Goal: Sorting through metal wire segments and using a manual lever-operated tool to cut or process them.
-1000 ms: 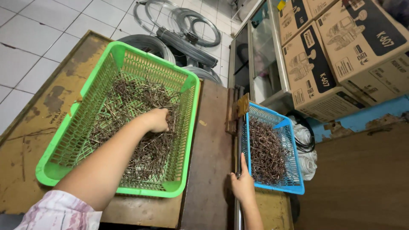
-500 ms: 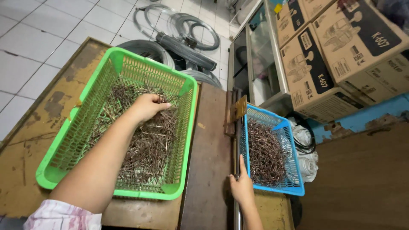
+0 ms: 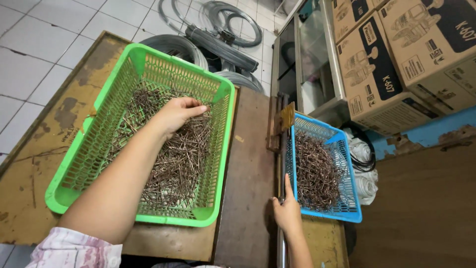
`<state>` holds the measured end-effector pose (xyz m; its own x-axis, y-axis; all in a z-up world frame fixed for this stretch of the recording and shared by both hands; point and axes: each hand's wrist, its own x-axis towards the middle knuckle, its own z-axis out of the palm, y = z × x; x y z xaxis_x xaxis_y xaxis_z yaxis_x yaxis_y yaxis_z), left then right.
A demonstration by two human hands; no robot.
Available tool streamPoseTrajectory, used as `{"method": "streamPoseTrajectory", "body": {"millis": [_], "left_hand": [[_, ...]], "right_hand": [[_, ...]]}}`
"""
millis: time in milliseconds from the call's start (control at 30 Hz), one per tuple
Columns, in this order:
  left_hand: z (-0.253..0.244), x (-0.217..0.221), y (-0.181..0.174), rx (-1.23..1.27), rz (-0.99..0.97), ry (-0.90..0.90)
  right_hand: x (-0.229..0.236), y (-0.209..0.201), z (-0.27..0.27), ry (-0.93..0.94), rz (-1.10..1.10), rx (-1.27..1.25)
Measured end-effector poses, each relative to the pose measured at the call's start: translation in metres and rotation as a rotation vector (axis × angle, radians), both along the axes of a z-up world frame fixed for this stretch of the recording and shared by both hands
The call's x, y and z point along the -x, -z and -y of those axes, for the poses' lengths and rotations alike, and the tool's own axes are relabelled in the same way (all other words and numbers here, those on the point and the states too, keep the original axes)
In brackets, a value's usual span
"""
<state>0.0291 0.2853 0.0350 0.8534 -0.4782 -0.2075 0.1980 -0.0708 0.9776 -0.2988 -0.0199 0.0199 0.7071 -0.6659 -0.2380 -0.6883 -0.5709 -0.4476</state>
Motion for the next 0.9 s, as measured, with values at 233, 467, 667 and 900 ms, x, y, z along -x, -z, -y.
{"method": "streamPoseTrajectory", "body": {"millis": [233,467,667,900], "left_hand": [[-0.004,0.025,-0.053,0.062,-0.193,-0.125],[0.014,0.011,-0.009,0.134,-0.427,-0.123],[0.037,-0.01,0.081,0.057,-0.091,-0.02],[0.037,0.032,0.024,-0.337,0.262,0.062]], "right_hand": [[-0.002,0.003,0.002,-0.013,0.024,0.007],[-0.001,0.001,0.0,0.005,0.006,-0.003],[-0.004,-0.007,-0.004,-0.053,-0.097,0.052],[-0.006,-0.012,0.002,-0.137,-0.227,0.089]]}}
